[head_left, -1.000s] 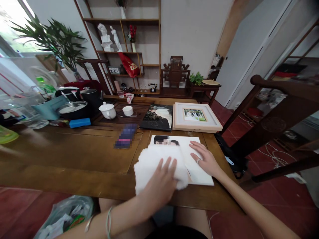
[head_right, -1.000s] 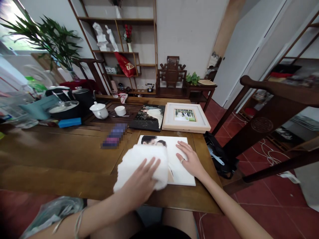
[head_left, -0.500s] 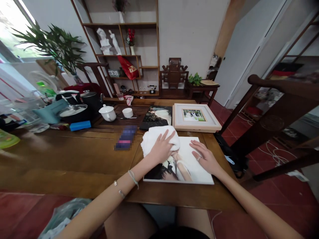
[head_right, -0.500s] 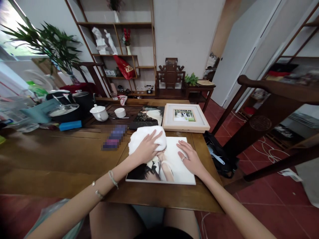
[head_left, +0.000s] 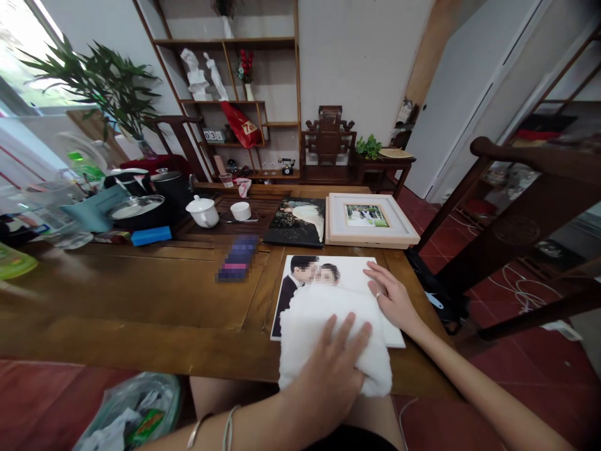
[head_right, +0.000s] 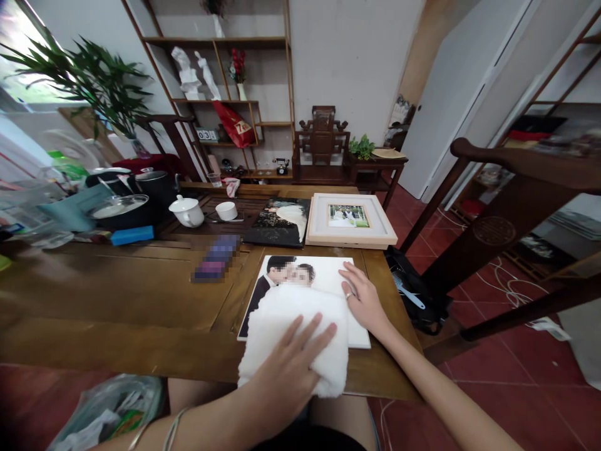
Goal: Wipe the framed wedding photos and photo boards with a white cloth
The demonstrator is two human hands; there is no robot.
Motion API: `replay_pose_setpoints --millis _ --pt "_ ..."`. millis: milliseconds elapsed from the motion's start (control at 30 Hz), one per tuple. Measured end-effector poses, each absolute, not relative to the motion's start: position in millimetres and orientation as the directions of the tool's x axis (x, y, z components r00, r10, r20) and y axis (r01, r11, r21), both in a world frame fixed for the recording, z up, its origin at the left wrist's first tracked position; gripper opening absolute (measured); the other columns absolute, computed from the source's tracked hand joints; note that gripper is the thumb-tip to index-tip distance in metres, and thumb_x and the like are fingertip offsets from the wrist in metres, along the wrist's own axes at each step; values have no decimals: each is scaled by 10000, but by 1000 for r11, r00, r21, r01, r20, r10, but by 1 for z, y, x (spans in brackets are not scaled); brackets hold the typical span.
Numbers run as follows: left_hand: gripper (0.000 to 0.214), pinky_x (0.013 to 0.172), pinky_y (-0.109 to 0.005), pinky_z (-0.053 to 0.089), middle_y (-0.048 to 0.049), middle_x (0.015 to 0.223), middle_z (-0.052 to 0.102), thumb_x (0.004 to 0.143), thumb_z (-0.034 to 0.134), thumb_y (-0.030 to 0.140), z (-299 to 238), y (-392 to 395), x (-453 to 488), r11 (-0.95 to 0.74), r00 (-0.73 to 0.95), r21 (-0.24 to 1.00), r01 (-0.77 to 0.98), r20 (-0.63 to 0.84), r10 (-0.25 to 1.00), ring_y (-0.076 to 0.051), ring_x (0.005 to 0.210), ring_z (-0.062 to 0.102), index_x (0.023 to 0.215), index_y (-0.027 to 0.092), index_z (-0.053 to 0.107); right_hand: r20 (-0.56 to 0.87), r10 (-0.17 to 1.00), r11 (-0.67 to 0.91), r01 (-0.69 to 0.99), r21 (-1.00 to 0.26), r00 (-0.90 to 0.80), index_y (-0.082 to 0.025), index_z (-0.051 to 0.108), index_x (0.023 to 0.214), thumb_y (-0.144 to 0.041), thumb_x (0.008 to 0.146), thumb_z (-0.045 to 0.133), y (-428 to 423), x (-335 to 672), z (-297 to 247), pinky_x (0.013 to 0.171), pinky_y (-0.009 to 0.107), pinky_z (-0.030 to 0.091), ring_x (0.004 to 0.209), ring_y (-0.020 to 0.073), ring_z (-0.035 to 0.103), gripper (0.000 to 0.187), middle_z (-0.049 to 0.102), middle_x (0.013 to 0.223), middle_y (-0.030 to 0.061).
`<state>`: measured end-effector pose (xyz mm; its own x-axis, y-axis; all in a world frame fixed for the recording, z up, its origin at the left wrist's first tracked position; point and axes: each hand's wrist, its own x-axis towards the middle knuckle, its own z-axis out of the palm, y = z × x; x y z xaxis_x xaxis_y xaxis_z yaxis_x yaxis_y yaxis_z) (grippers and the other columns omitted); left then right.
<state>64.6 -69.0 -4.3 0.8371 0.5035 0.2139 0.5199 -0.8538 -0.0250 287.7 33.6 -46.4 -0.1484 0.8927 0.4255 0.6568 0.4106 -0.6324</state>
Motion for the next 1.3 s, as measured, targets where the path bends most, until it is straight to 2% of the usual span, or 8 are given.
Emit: replay_pose_setpoints --millis 133,233,500,667,867,1033,1167,1300 --pt "227 1091 -545 251 -133 1509 313 887 521 276 0 -36 73 -808 798 -22 589 174 577 -371 1380 276 976 179 706 453 880 433 636 -639 -144 -212 663 1119 -266 875 480 36 289 -49 1062 503 383 1237 268 525 310 611 1273 118" --pt "247 1073 -547 290 -121 1494 350 872 548 289 5 14 84 -767 764 -22 641 119 635 -363 1374 293 1044 183 688 467 873 447 614 -650 -142 -218 678 1084 -229 844 492 38 290 -51 1057 500 390 1232 273 530 304 625 1258 107" --pt "265 1105 -484 256 -59 1525 305 833 522 173 12 74 94 -856 864 -120 503 99 494 -270 1419 205 1055 172 668 464 871 454 627 -633 -163 -206 665 1113 -166 818 449 36 288 -45 1057 464 397 1247 262 515 368 606 1285 99" --pt "244 1070 -517 288 -121 1467 395 830 539 184 15 44 94 -846 855 -121 519 71 514 -335 1359 321 1008 146 701 465 881 415 616 -670 -88 -220 647 1146 -208 862 443 36 288 -47 1049 476 408 1226 256 539 350 611 1283 96" --pt "263 1002 -540 334 -198 1400 460 880 531 295 3 -57 115 -812 828 -173 557 193 527 -422 1265 439 932 166 754 421 902 396 566 -724 -93 -229 621 1230 -321 922 444 36 290 -49 1119 517 322 1327 263 437 367 541 1373 81" --pt "241 1021 -480 349 -134 1460 403 879 537 298 -4 -79 109 -815 799 -43 578 233 555 -375 1307 407 873 191 754 414 903 401 577 -711 -117 -256 657 1182 -364 900 512 36 290 -47 1101 529 350 1304 274 466 334 552 1361 69" --pt "216 1070 -460 335 -83 1488 372 862 519 191 -2 -36 78 -731 709 27 682 218 670 -314 1360 344 928 181 724 432 892 416 613 -672 -131 -225 659 1180 -318 868 551 38 290 -50 1089 533 367 1274 279 499 343 591 1314 103" --pt "235 1097 -482 313 -82 1486 375 791 572 136 6 22 38 -645 637 46 763 110 763 -302 1369 329 981 175 706 439 889 417 633 -652 -134 -211 659 1178 -302 855 564 39 290 -51 1080 526 382 1262 275 512 349 598 1302 116"
